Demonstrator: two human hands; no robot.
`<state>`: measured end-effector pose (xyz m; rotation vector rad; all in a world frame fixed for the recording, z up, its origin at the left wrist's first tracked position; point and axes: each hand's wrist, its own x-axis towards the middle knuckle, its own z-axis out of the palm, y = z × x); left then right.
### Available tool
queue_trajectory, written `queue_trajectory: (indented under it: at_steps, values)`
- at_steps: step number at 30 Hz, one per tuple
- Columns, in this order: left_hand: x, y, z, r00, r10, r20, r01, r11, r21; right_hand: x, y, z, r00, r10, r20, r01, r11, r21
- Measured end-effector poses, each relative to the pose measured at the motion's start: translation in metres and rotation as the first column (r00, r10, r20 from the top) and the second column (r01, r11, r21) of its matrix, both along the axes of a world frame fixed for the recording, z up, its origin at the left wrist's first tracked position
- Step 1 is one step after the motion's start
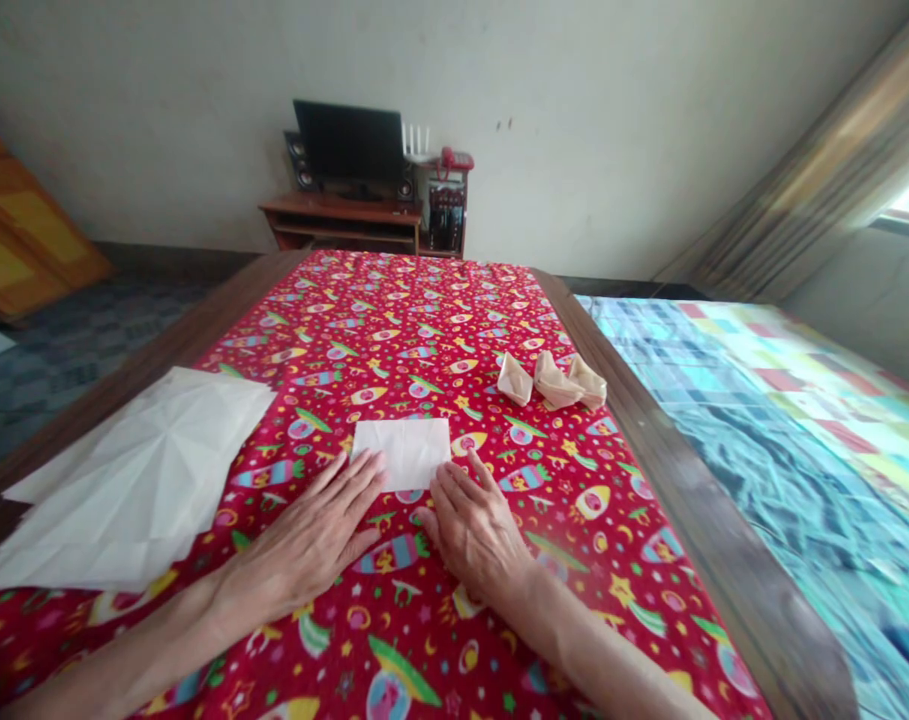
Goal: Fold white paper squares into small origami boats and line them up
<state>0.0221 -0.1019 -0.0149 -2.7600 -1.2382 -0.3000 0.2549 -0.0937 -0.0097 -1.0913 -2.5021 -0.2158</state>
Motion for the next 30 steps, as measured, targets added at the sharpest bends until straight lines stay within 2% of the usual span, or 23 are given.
queue_trajectory:
  at_steps: [5, 10, 13, 18, 22, 24, 26, 28, 30]
  values:
    - [0.023, 0.027, -0.002, 0.997, -0.033, 0.070, 0.035, 0.999, -0.019, -0.018, 0.026, 0.000, 1.000, -0.018, -0.019, 0.018, 0.999, -0.035]
    - [0.030, 0.047, -0.005, 0.996, -0.022, 0.084, 0.024, 0.999, -0.021, -0.012, 0.044, -0.014, 0.998, -0.020, 0.067, 0.026, 0.996, -0.086]
    - [0.024, 0.051, -0.006, 0.996, -0.002, 0.087, 0.005, 1.000, -0.026, -0.003, 0.049, -0.017, 0.995, -0.033, 0.091, 0.044, 0.991, -0.127]
    - [0.002, 0.052, -0.007, 0.997, 0.052, 0.061, -0.053, 0.998, 0.014, 0.008, 0.049, -0.009, 0.987, -0.100, 0.124, 0.121, 0.978, -0.173]
    - [-0.015, 0.046, -0.009, 0.998, 0.037, 0.046, -0.039, 0.998, 0.044, 0.003, 0.038, -0.007, 0.976, -0.194, 0.103, 0.206, 0.971, -0.120]
    - [-0.019, 0.044, -0.012, 0.999, 0.029, 0.044, -0.031, 0.999, 0.042, -0.006, 0.028, -0.007, 0.985, -0.163, 0.064, 0.166, 0.985, -0.049]
    - [-0.020, 0.043, -0.015, 0.998, 0.029, 0.059, -0.031, 0.999, 0.031, -0.017, 0.019, -0.006, 0.998, -0.001, 0.060, 0.001, 1.000, 0.010]
    - [-0.019, 0.043, -0.018, 0.995, 0.045, 0.092, -0.047, 0.999, 0.021, -0.028, 0.013, -0.003, 0.994, 0.080, 0.077, -0.081, 0.997, 0.002]
    - [-0.016, 0.044, -0.018, 0.992, 0.048, 0.119, -0.053, 0.998, 0.034, -0.037, 0.012, 0.001, 0.989, 0.095, 0.116, -0.092, 0.995, -0.026]
